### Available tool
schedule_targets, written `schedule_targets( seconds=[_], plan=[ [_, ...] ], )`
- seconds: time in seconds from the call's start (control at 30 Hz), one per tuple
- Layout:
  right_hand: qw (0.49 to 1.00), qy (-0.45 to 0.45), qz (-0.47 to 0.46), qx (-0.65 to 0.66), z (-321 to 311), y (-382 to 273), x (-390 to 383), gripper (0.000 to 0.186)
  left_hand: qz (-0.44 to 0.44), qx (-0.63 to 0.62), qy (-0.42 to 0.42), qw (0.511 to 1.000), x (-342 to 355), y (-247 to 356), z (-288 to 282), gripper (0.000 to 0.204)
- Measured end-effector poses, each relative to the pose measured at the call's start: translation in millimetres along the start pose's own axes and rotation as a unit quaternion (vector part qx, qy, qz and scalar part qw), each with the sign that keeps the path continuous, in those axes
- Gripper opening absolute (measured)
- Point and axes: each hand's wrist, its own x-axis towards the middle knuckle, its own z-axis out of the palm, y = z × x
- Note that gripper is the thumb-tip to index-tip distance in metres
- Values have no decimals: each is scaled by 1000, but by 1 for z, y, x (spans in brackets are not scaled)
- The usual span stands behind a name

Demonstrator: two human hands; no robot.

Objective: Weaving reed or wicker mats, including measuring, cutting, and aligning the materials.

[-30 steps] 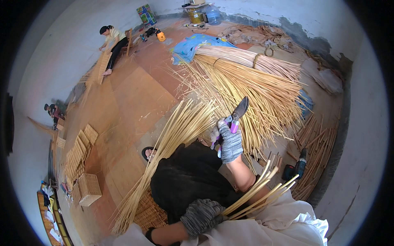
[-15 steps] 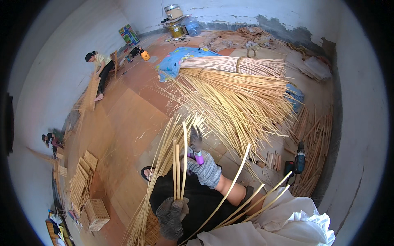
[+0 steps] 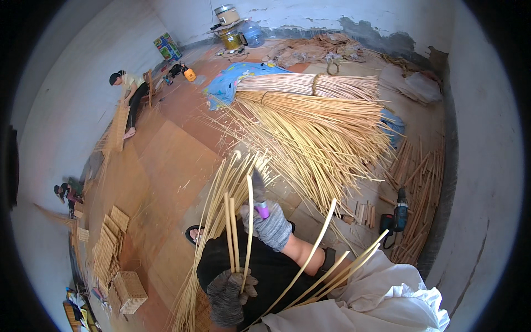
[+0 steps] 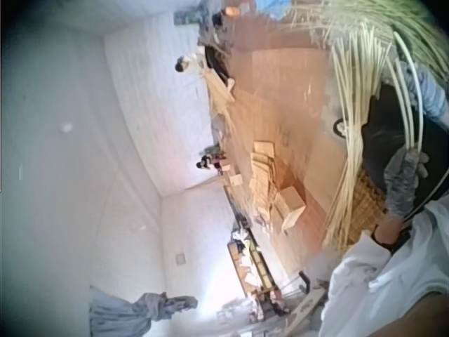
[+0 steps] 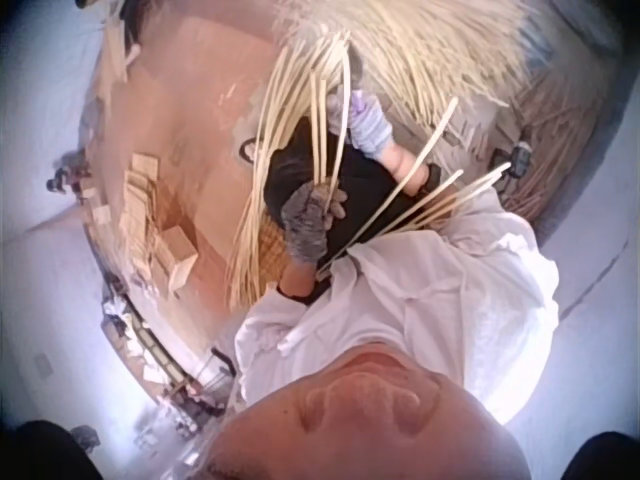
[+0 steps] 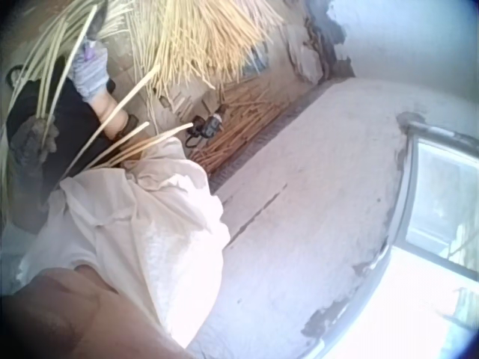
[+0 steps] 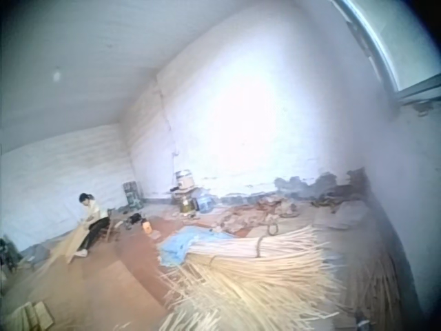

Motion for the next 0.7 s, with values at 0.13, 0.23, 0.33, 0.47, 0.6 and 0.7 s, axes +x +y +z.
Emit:
schedule_targets(
  seconds=[0.13, 0.23, 0.33, 0.47, 0.6, 0.7],
  plan=[
    [987, -154, -45, -1, 7, 33, 5, 22, 17, 28, 15, 999, -2, -5, 7, 28],
    [967, -113, -181, -142, 21, 17, -3, 29, 34, 9, 24, 999, -3, -6, 6, 28],
    [920, -46, -235, -310, 20, 18, -1, 36, 30, 29, 22, 999, -3, -3, 6, 28],
    [882, 62, -348, -312, 27, 15, -1, 24, 10, -2, 44, 999, -5, -4, 11, 24],
    [838, 127, -357, -393, 17, 17, 1, 14, 40, 16, 47, 998, -5, -4, 8, 28],
    [996, -8, -39, -86, -2, 38, 6, 12, 28, 34, 29, 999, -6, -2, 11, 28]
  ],
)
